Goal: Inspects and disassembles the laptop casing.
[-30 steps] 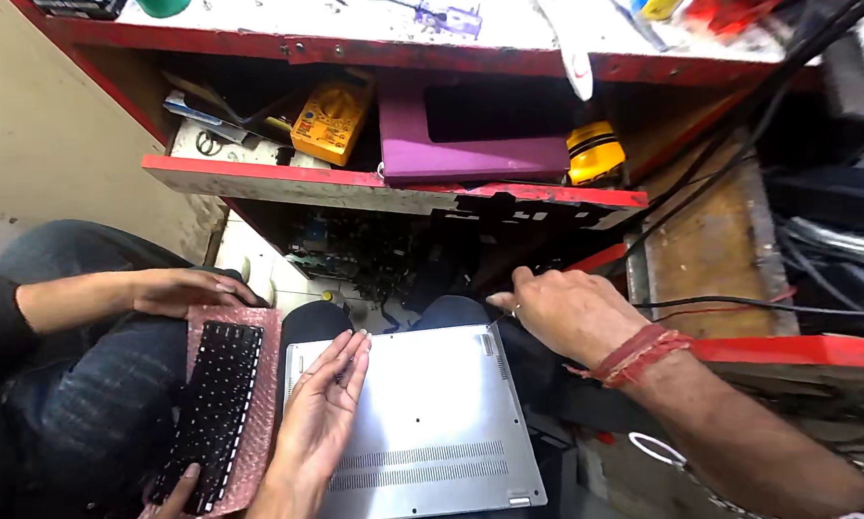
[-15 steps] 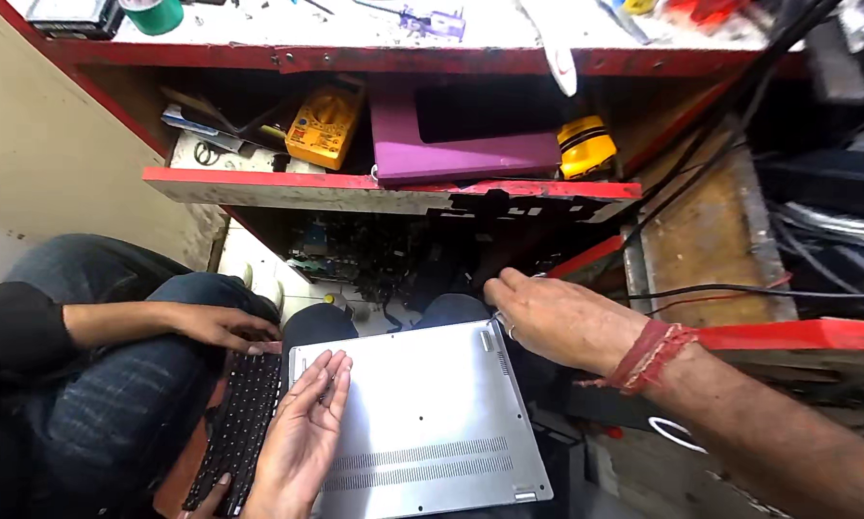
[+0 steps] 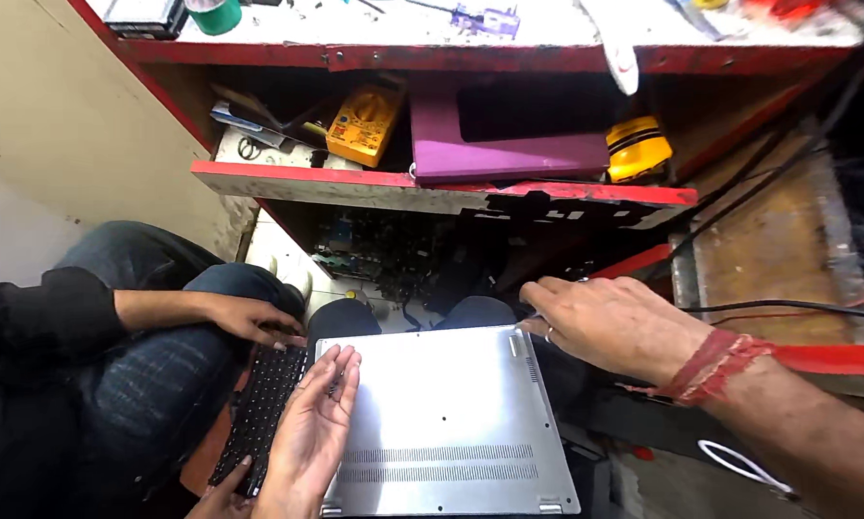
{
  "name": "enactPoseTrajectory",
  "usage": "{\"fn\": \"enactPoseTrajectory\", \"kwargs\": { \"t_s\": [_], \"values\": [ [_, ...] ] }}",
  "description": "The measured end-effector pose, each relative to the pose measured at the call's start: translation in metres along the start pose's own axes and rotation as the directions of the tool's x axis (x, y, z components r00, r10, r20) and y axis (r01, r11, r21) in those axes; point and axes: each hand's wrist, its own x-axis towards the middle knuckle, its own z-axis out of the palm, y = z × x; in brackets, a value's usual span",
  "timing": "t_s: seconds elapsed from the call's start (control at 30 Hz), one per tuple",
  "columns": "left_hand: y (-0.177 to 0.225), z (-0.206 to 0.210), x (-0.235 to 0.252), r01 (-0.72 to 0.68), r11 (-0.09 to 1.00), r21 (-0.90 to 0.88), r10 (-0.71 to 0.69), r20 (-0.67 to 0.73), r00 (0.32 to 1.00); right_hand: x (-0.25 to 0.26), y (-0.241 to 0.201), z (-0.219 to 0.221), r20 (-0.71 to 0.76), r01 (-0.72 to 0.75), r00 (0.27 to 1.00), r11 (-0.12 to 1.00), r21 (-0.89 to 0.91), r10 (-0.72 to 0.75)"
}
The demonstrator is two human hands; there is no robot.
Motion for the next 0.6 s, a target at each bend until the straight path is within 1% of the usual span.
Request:
{"fn": "enactPoseTrajectory", "kwargs": {
  "t_s": [0.03,0.1,0.17,0.2,0.27,0.3,0.37,0.4,0.43,0.53,0.6],
  "values": [
    [0.000,-0.002,0.000,-0.003,1.000,0.002,0.003,0.003,1.000,0.000,-0.002,-0.001,-0.005,-0.029,1.000,0.999,-0.013,0.029],
    [0.000,-0.005,0.001,-0.006,1.000,0.005,0.006,0.028,1.000,0.001,-0.003,-0.001,-0.016,-0.027,1.000,1.000,-0.012,0.027],
    [-0.001,-0.007,0.002,-0.015,1.000,0.012,0.015,0.049,0.999,0.003,-0.002,-0.001,0.029,-0.019,0.999,0.999,0.040,0.017],
    [-0.001,-0.008,0.001,-0.019,1.000,0.013,0.019,0.053,0.998,0.004,-0.002,-0.002,0.050,-0.047,0.998,0.998,0.046,0.044],
    [-0.003,-0.007,0.001,-0.016,1.000,0.015,0.015,0.055,0.998,0.005,-0.004,-0.006,0.064,-0.101,0.993,0.995,0.001,0.101],
    [-0.004,-0.005,0.000,-0.011,1.000,0.019,0.010,0.052,0.999,0.004,-0.003,-0.004,0.036,-0.078,0.996,0.997,-0.028,0.079],
    [-0.005,-0.002,-0.001,0.000,0.999,0.033,-0.002,0.059,0.998,0.006,0.003,0.002,-0.031,0.022,0.999,0.999,-0.040,-0.023],
    [-0.005,-0.002,-0.001,0.006,1.000,0.030,-0.008,0.070,0.998,0.008,0.005,0.006,-0.027,0.045,0.999,0.998,-0.042,-0.046],
    [-0.005,-0.003,-0.001,0.011,1.000,0.013,-0.012,0.074,0.997,0.010,0.008,0.009,-0.016,0.039,0.999,0.998,-0.058,-0.040],
    [-0.004,-0.002,0.000,0.041,0.999,-0.020,-0.039,0.081,0.996,0.013,0.007,0.010,-0.003,-0.039,0.999,0.989,-0.142,0.039],
    [-0.004,-0.003,-0.001,0.062,0.998,-0.018,-0.060,0.093,0.994,0.013,0.008,0.008,0.040,-0.003,0.999,0.995,-0.096,0.007]
  ]
}}
